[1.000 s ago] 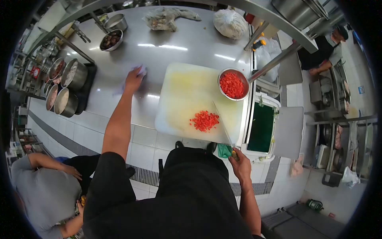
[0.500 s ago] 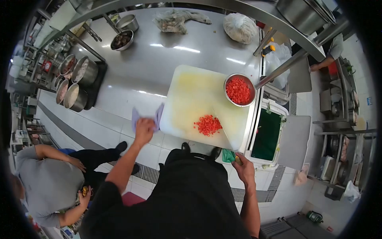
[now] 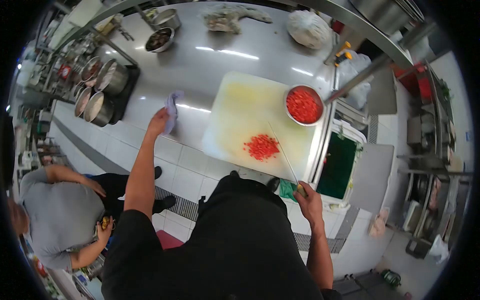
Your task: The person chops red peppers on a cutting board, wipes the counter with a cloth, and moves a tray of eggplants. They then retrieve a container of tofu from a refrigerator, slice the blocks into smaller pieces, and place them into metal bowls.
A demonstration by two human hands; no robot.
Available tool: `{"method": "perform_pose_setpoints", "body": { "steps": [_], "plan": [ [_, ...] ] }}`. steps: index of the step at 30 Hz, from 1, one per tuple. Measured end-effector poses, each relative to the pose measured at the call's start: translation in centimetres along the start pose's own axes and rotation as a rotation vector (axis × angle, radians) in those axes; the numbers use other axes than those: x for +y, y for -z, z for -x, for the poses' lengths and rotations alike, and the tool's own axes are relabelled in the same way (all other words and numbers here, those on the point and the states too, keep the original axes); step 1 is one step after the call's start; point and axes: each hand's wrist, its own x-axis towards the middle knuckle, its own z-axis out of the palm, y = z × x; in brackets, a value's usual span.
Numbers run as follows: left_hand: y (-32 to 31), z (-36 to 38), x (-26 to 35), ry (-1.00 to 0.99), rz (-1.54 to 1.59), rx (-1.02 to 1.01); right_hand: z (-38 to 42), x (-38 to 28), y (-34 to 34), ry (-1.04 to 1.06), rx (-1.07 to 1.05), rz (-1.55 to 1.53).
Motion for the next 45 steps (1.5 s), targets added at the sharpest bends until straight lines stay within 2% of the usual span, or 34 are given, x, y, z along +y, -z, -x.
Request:
{"method": "perform_pose_setpoints", "body": {
  "steps": [1,2,3,4,6,8,9,10,11,13,14,15,17,18,21,26,31,35,38,40,45],
  "plan": [
    [-1.7,0.6,1.6,-0.008,0.009,-0.030,0.3,0.1,-0.2,0.012,0.051,-0.018],
    [-3.2,2.2,4.7,-0.115,-0.291,0.169,0.5,0.4,-0.4,-0.048,0.073,0.005],
    [-4.4,3.7,7.7,-0.228,-0.587,0.379,0.7,0.7,-0.6,-0.022,0.117,0.072],
    [-5.6,4.8,9.8,-0.329,-0.509,0.403,0.9,0.4,-0.6,0.017,0.151,0.126],
    [-10.0,7.6,11.6,-0.497,-0.330,0.328,1.1,-0.1,-1.5,0.033,0.188,0.252],
    [-14.5,12.5,13.8,-0.631,-0.170,0.138,1.2,-1.3,-2.2,0.082,0.187,0.254],
    [-15.7,14.9,15.3,-0.609,-0.132,-0.004,1.2,-1.4,-2.4,0.149,0.186,0.237],
    [-16.3,17.3,17.3,-0.502,-0.157,-0.159,1.2,-1.8,-2.2,0.188,0.154,0.243],
    [-16.6,19.0,18.7,-0.506,-0.153,-0.162,1.4,-1.5,-2.0,0.184,0.159,0.246],
    [-17.2,21.2,20.4,-0.367,-0.272,-0.307,1.5,-0.6,-1.8,0.101,0.090,0.179],
    [-17.6,21.5,20.7,-0.362,-0.266,-0.306,1.5,1.0,-1.6,-0.020,0.009,-0.006],
    [-18.0,21.7,20.9,-0.373,-0.273,-0.313,1.6,2.0,-1.4,-0.018,0.005,0.001],
    [-18.7,22.0,21.7,-0.379,-0.278,-0.317,1.7,3.6,-1.1,-0.307,-0.178,-0.524],
    [-19.2,22.1,22.3,-0.384,-0.280,-0.342,1.8,3.3,-1.2,-0.309,-0.195,-0.593],
    [-21.3,22.0,23.0,-0.429,-0.291,-0.355,0.4,4.3,-3.9,-0.243,-0.216,-0.607],
    [-23.9,21.5,23.3,-0.445,-0.276,-0.295,-2.1,0.8,-5.3,-0.155,-0.311,-0.546],
    [-23.9,21.0,23.3,-0.379,-0.092,-0.184,-3.2,-0.5,-5.5,-0.129,-0.351,-0.544],
    [-23.1,20.7,25.0,-0.403,-0.081,-0.166,-3.1,-2.0,-3.6,-0.117,-0.337,-0.559],
    [-23.2,19.3,28.3,-0.448,-0.057,-0.177,-3.6,-3.4,-1.2,-0.071,-0.274,-0.516],
    [-24.1,18.1,31.4,-0.567,0.026,-0.150,-4.2,-4.8,0.9,-0.084,-0.155,-0.542],
    [-27.9,13.9,37.5,-0.713,0.001,-0.146,-7.3,-6.2,5.3,-0.031,0.017,-0.477]
  ]
}}
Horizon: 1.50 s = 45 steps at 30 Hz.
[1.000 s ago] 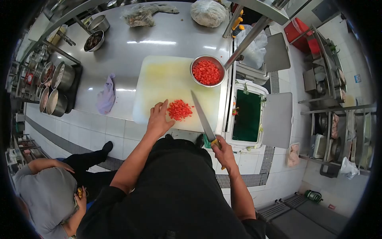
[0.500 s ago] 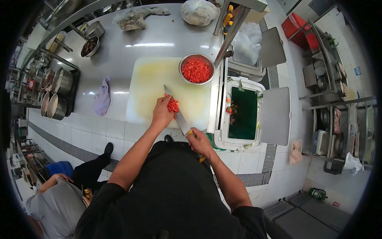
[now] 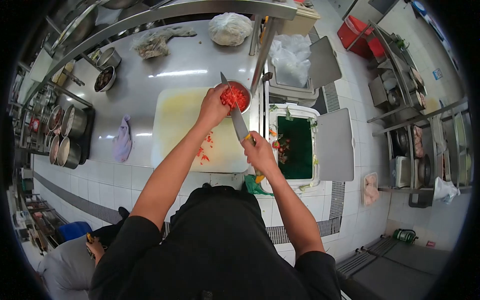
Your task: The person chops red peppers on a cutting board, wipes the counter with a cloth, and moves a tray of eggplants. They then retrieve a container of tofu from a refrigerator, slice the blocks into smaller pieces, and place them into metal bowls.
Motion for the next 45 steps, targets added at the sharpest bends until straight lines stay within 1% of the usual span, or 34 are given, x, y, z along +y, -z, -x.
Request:
{"method": "perform_pose_setpoints", "body": {
  "steps": [2,3,4,5,7,9,10,11,12,13,14,16,17,19,21,23,26,28,30,31,32,34,35,36,38,40,42,45],
  "plan": [
    [-0.6,-2.2,0.5,-0.060,-0.004,0.012,-2.3,1.1,0.8,0.169,0.143,0.266],
    [-0.3,-2.9,0.8,0.027,-0.055,-0.143,-2.8,1.0,1.3,0.167,0.154,0.262],
    [-0.1,-3.6,0.6,0.117,-0.108,-0.296,-3.2,0.9,1.7,0.264,0.237,0.517],
    [0.1,-4.2,-0.3,0.123,-0.175,-0.358,-3.3,0.8,1.9,0.360,0.316,0.772],
    [1.9,-4.4,-1.8,0.130,-0.182,-0.289,-2.5,0.3,2.9,0.333,0.332,0.706],
    [4.6,-3.7,-3.9,0.227,0.001,-0.306,-1.2,0.5,4.5,0.300,0.321,0.528],
    [5.7,-2.6,-5.4,0.246,-0.021,-0.260,0.0,0.4,5.7,0.265,0.233,0.494],
    [6.8,-1.2,-7.2,0.266,-0.045,-0.211,1.5,0.5,6.7,0.168,0.136,0.336],
    [8.0,0.5,-9.3,0.242,-0.131,-0.221,3.0,0.9,7.4,0.070,0.035,0.178],
    [8.7,2.5,-11.3,0.221,-0.217,-0.234,4.8,1.4,7.9,-0.016,-0.049,0.112],
    [8.9,4.7,-12.8,0.235,-0.222,-0.233,6.2,2.0,8.3,-0.102,-0.132,0.046],
    [9.0,8.6,-14.8,0.267,-0.169,-0.213,7.8,4.5,8.1,-0.194,-0.248,0.014],
    [8.5,10.0,-15.2,0.278,-0.170,-0.213,7.9,6.3,7.6,-0.218,-0.277,-0.056],
    [6.8,11.7,-14.0,0.053,-0.316,-0.155,6.9,8.7,6.2,-0.210,-0.280,-0.023],
    [5.5,12.0,-12.1,0.067,-0.272,-0.175,5.7,9.8,4.7,-0.212,-0.283,0.001],
    [4.9,12.2,-10.7,0.075,-0.232,-0.194,3.8,9.9,3.2,-0.122,-0.297,0.009],
    [4.5,13.1,-9.6,0.066,-0.164,-0.220,2.2,10.1,1.1,-0.113,-0.353,-0.018],
    [4.9,13.9,-9.0,0.077,-0.071,-0.277,2.5,10.1,0.2,-0.127,-0.392,0.000],
    [6.1,14.6,-8.7,0.081,-0.034,-0.244,3.1,9.7,0.0,-0.119,-0.493,0.086],
    [6.7,14.9,-8.9,0.082,0.004,-0.214,3.7,9.0,0.4,-0.153,-0.498,0.079],
    [7.2,15.0,-9.9,0.086,0.004,-0.213,4.0,8.9,0.8,-0.155,-0.502,0.080],
    [8.2,15.0,-11.6,0.093,-0.143,-0.185,4.7,9.2,1.6,-0.176,-0.379,0.030],
    [8.0,15.3,-12.1,0.098,-0.188,-0.211,4.2,10.0,2.0,-0.160,-0.361,0.024],
    [7.8,15.4,-11.9,0.101,-0.186,-0.209,3.9,10.0,2.0,-0.161,-0.363,0.027],
    [6.6,15.4,-11.3,0.047,-0.188,-0.253,3.2,9.9,2.0,-0.137,-0.380,0.035],
    [5.7,15.4,-10.4,0.061,-0.165,-0.279,3.0,9.5,1.2,-0.147,-0.386,0.039],
    [5.2,15.6,-9.9,0.078,-0.143,-0.301,2.9,9.4,0.5,-0.189,-0.489,0.027],
    [5.3,16.4,-9.3,0.092,-0.122,-0.322,3.5,9.5,0.3,-0.208,-0.508,0.035]
  ]
}}
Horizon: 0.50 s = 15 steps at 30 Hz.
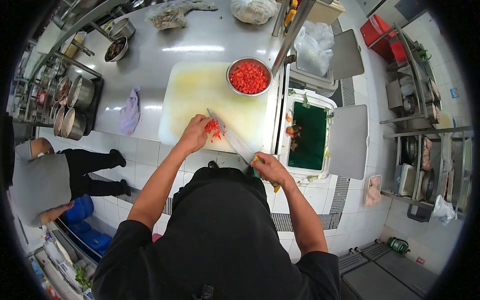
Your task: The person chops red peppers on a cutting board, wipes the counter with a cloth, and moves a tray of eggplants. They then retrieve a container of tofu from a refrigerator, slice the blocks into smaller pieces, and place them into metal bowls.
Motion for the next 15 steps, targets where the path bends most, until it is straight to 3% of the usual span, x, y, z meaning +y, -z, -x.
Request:
{"method": "perform_pose_setpoints", "body": {
  "steps": [6,11,15],
  "plan": [
    [-1.6,2.6,2.2,0.074,-0.034,0.057,0.3,1.8,-1.1,-0.005,-0.030,-0.045],
    [-3.5,2.6,2.8,0.201,0.138,0.276,-0.9,2.6,-3.0,0.014,-0.032,-0.074],
    [-4.4,2.4,1.9,0.136,0.068,0.404,-2.0,2.0,-4.3,0.053,-0.028,-0.081]
  ]
}}
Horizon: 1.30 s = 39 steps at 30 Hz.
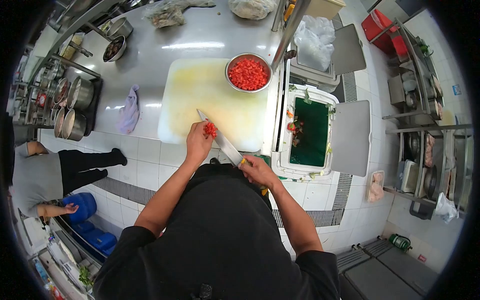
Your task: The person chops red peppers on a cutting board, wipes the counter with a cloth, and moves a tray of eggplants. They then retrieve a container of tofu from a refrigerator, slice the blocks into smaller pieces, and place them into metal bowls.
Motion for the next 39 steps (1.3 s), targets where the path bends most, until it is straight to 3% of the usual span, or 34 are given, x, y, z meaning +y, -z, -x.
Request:
{"method": "perform_pose_setpoints", "body": {
  "steps": [6,14,20,22,24,26,27,29,31,35,39],
  "plan": [
    [0.1,-1.6,1.0,0.147,0.104,0.004,-0.3,-1.7,-0.3,0.039,-0.007,0.008],
    [0.1,-13.1,9.5,-0.114,0.217,0.086,0.6,-9.5,4.2,0.174,0.353,0.044],
    [-0.7,-19.5,12.0,-0.239,0.309,0.035,0.4,-13.4,7.7,0.328,0.630,0.471],
    [-1.7,-20.4,9.2,-0.306,-0.019,-0.101,0.1,-13.0,8.5,0.304,0.765,0.795],
    [-1.3,-19.8,7.8,-0.209,0.005,-0.186,0.5,-12.8,8.9,0.326,0.788,0.750],
    [-1.2,-18.2,7.7,-0.107,0.030,-0.272,0.5,-12.1,9.5,0.239,0.706,0.510],
    [-1.5,-17.1,8.0,-0.228,0.051,-0.206,0.7,-11.9,9.6,0.238,0.709,0.509],
    [-2.1,-14.9,9.1,-0.352,0.073,-0.137,0.9,-12.1,9.8,0.132,0.480,0.050],
    [-2.8,-13.1,10.9,-0.736,-0.086,-0.031,1.8,-12.5,9.3,0.123,0.435,-0.060],
    [-4.0,-12.2,12.3,-0.677,-0.167,-0.226,3.7,-12.5,8.7,0.109,0.327,-0.234],
    [-5.2,-14.0,12.1,-0.641,-0.160,-0.183,5.7,-11.7,8.3,0.119,0.331,-0.245]
  ]
}}
